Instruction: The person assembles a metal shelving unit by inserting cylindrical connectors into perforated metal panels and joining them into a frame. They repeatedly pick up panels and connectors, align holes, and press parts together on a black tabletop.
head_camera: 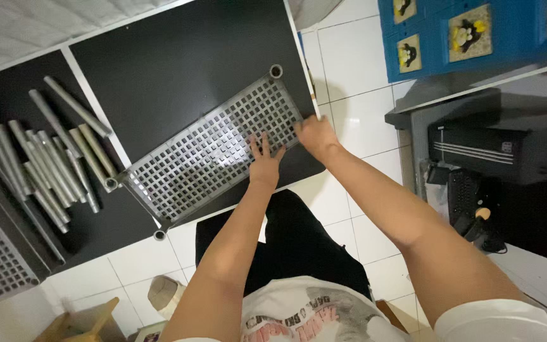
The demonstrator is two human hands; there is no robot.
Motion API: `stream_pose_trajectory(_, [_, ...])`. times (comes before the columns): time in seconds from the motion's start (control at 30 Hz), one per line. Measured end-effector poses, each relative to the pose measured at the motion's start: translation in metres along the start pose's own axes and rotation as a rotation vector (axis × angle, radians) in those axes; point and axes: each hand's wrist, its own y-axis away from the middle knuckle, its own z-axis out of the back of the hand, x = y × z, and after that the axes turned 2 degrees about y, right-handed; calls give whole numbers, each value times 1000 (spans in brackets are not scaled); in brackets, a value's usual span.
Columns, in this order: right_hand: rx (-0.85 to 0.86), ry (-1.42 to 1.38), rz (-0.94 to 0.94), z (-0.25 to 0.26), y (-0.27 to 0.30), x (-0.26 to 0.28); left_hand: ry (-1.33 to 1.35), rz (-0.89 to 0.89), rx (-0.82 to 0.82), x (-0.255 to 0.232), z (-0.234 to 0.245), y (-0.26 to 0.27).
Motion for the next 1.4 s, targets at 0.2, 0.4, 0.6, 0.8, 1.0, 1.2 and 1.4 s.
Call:
stream_pose_trajectory(0.2, [-47, -7, 188, -15, 3, -5, -28, -20, -4, 3, 0, 6])
stream_pose_trajectory(0.4, [38, -390, -363, -19, -16, 8, 3, -18, -13, 3, -7, -6])
stream_pose_trajectory(0.6, [113, -275, -326, -27, -23, 6, 13, -49, -151, 1, -20, -16])
stream_pose_trajectory(0.8, [53, 117, -2, -35, -13, 18, 31, -27, -52, 8, -22, -10])
stream_pose_trajectory(1.0, [331, -327, -342, -8, -21, 12, -34, -25, -42, 5, -15, -6])
stream_pose_trajectory(1.2, [323, -410, -480, 1, -25, 15, -41, -17, -16, 6, -15, -4])
stream_pose_trajectory(1.4, [81, 96, 36, -27, -11, 8, 7, -34, -83, 4, -16, -7])
